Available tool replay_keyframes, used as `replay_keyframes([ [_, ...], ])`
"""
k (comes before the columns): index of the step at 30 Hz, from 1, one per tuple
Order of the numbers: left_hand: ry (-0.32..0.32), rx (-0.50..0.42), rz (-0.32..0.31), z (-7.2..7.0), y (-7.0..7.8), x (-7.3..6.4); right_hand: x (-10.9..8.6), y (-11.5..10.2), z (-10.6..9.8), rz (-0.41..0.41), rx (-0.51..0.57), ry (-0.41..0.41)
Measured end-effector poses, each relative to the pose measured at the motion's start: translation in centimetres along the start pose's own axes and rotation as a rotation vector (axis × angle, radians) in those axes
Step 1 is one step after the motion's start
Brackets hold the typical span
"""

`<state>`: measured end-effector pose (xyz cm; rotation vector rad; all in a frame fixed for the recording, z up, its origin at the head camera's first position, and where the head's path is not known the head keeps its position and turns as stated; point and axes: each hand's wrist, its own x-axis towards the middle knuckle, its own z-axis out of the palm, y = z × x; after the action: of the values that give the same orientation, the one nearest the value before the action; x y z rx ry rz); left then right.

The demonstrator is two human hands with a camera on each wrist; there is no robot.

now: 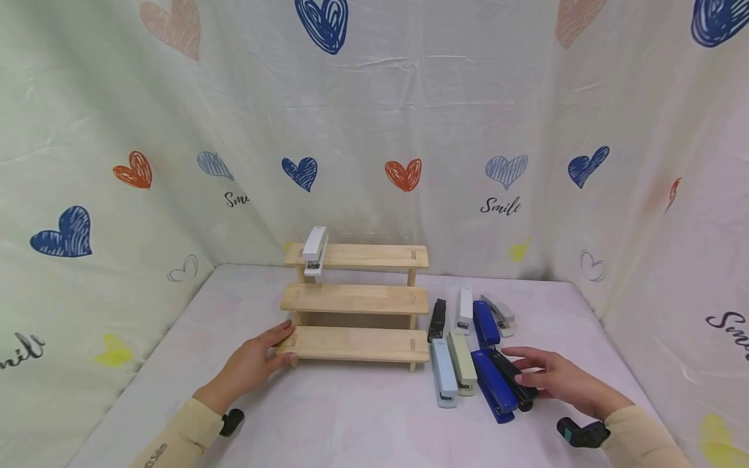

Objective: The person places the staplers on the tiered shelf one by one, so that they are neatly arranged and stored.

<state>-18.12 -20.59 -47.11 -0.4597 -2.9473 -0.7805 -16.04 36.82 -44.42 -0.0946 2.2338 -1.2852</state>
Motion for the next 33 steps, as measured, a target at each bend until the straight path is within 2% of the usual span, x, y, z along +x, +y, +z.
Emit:
replay_keyframes([
  [8, 0.004, -0.004, 0.009, 0.1, -0.1, 0.0, 0.0, 0.7, -0.1, 0.014, 0.055, -0.069],
  [18, 0.014, 0.005, 0.025, 0.1, -0.1, -0.1, 0.0, 1.1, -0.1, -0.051, 0.061, -0.161],
  [23, 0.018, 0.006, 0.025, 0.1, -0.1, -0.1, 0.1, 1.1, 0.0, -0.070, 0.058, -0.166],
  [33, 0.016, 0.002, 0.027, 0.1, -0.2, -0.1, 0.3, 1.5, 0.0, -0.047, 0.087, -0.143],
])
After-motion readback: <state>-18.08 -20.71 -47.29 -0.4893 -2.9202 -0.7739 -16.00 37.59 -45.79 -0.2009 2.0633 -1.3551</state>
